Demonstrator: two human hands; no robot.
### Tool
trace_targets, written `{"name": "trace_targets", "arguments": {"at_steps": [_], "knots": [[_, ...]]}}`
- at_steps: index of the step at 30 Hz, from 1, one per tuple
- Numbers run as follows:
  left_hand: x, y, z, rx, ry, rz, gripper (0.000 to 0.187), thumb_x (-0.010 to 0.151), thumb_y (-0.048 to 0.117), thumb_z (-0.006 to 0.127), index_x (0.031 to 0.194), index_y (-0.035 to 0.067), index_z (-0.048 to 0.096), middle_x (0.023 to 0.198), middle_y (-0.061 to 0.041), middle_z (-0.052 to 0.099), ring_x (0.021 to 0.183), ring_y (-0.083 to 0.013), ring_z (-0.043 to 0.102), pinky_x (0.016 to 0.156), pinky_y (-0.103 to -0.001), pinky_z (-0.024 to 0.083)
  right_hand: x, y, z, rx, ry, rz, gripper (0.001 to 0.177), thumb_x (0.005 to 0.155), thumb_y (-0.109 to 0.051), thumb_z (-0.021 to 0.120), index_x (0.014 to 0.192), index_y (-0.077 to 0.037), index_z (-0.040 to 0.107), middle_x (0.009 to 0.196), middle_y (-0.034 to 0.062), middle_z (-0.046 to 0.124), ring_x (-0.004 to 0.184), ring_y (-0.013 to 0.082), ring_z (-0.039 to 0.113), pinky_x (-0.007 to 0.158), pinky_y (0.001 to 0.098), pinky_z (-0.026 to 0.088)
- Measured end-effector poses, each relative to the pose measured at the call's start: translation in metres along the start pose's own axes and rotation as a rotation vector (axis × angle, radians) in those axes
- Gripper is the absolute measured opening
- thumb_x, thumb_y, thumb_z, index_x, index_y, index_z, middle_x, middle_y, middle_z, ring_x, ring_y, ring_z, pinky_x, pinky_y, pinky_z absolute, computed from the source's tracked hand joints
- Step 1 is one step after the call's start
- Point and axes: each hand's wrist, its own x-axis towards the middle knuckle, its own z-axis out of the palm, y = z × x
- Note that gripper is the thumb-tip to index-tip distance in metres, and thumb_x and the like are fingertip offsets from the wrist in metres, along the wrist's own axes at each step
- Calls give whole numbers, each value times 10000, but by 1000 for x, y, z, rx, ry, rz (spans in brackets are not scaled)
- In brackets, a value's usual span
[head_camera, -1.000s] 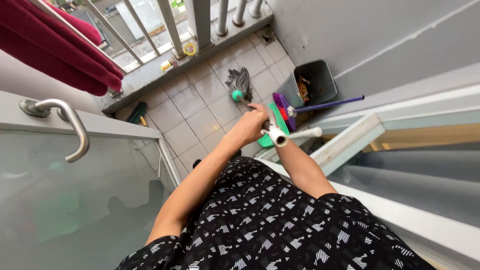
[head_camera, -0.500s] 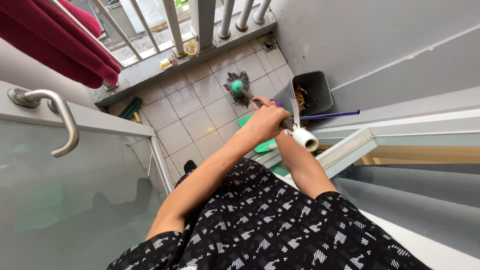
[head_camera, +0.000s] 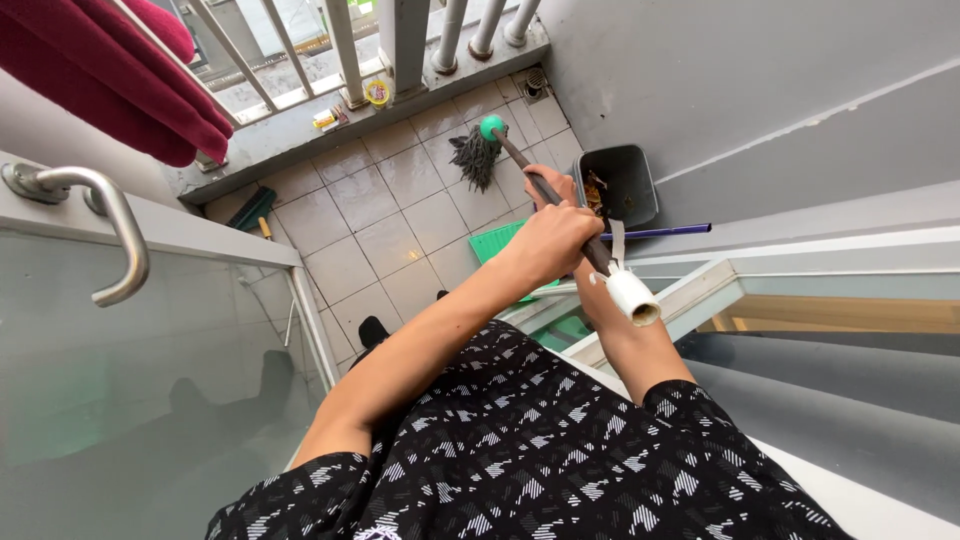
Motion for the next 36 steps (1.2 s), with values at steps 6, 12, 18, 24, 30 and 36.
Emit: {"name": "trace_targets", "arguments": {"at_steps": [6,12,18,24,30,36], "knots": [[5,0,2,61,4,22,129,709,-36,676,822,28,673,892,-128,703,897,-396,672,780,-489,564,3,-23,-17,23,42,-56,251,922,-288,709,1120,-133,722,760,222,628,643,385,642,591,413,529],[11,5,-7,102,12,23,132,702,-27,688,819,33,684,918,-114,707,925,-394,660,792,-480,565,16,-33,-30,62,89,-208,238,928,-257,704,1101,-95,715,802,217,670,721,391,680,642,415,547],[11,-5,-8,115,55,43,181,703,-12,704,877,36,699,942,-95,702,987,-386,642,811,-466,567,26,-52,-47,82,101,-259,226,948,-223,685,1116,-75,714,835,212,688,777,403,690,673,435,544],[9,-26,-14,101,63,41,183,677,-20,708,846,35,660,957,-72,694,1061,-368,623,835,-468,569,43,-48,-34,33,144,-304,215,944,-182,682,1135,-90,719,861,223,691,810,420,684,710,452,546],[-1,-60,-18,0,60,-33,212,669,2,743,844,45,630,946,-86,685,1006,-366,620,809,-487,545,57,-3,28,122,124,-301,236,934,-180,680,1162,-126,708,943,213,712,874,416,700,750,458,549],[-36,-99,22,-89,69,-120,196,680,-16,736,812,52,607,900,-107,679,974,-380,638,769,-495,537,32,53,99,42,-51,-182,325,897,-250,740,1211,-176,704,1005,197,729,936,426,692,771,487,542]]}}
